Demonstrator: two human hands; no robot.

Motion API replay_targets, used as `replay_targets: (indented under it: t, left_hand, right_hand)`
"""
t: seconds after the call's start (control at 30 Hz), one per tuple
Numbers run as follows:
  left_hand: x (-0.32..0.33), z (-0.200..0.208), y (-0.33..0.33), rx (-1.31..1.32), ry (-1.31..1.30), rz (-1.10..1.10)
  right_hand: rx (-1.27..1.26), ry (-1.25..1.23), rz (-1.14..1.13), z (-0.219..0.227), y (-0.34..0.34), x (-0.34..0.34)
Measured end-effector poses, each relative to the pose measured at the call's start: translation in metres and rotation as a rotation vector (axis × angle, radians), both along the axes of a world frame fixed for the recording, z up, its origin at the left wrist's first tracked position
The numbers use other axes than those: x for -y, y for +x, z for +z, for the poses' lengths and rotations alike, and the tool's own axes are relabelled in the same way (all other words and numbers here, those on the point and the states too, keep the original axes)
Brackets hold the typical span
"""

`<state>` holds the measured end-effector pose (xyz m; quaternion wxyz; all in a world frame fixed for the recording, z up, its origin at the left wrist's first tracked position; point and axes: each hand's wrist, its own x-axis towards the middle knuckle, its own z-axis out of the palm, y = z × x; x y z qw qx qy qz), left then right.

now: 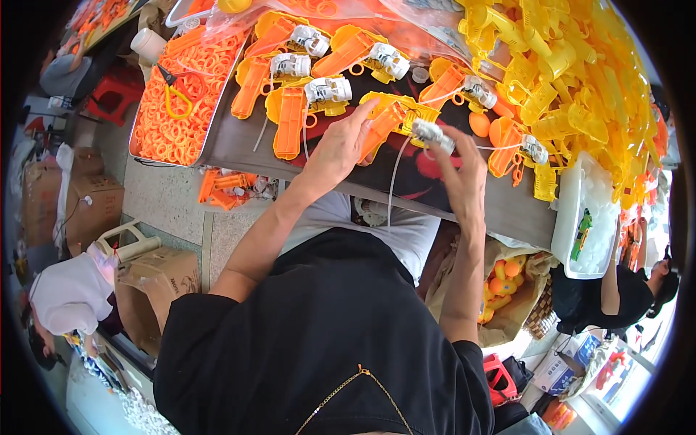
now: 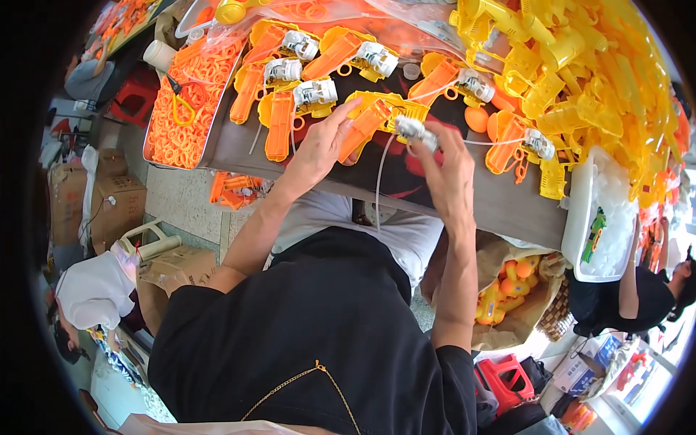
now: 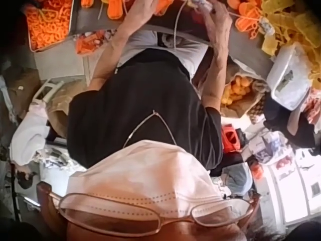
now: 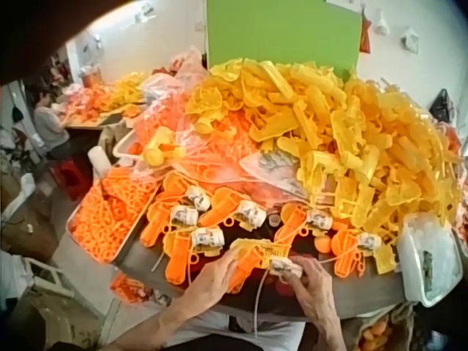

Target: Assemble toy guns by applying stickers and small components at a factory workbench.

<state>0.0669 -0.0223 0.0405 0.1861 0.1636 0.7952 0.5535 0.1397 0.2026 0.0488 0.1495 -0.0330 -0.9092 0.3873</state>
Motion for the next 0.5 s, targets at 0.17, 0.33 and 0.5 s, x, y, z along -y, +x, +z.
replay_targets:
  t: [0.17, 0.33, 0.5]
  left_hand:
    - [-0.001, -0.033, -0.004, -0.546, 0.003, 0.006]
    - [-0.012, -0.012, 0.009, -0.537, -0.215, 0.087]
    - [-0.011, -0.008, 0.015, -0.563, -0.408, 0.096]
  right_hand:
    - [0.185, 0.189, -0.137, 0.003, -0.035, 0.001]
    - [0.147, 0.474, -0.165, -0.008, -0.029, -0.002]
    - [-0.157, 0.516, -0.141, -0.002, -0.035, 0.013]
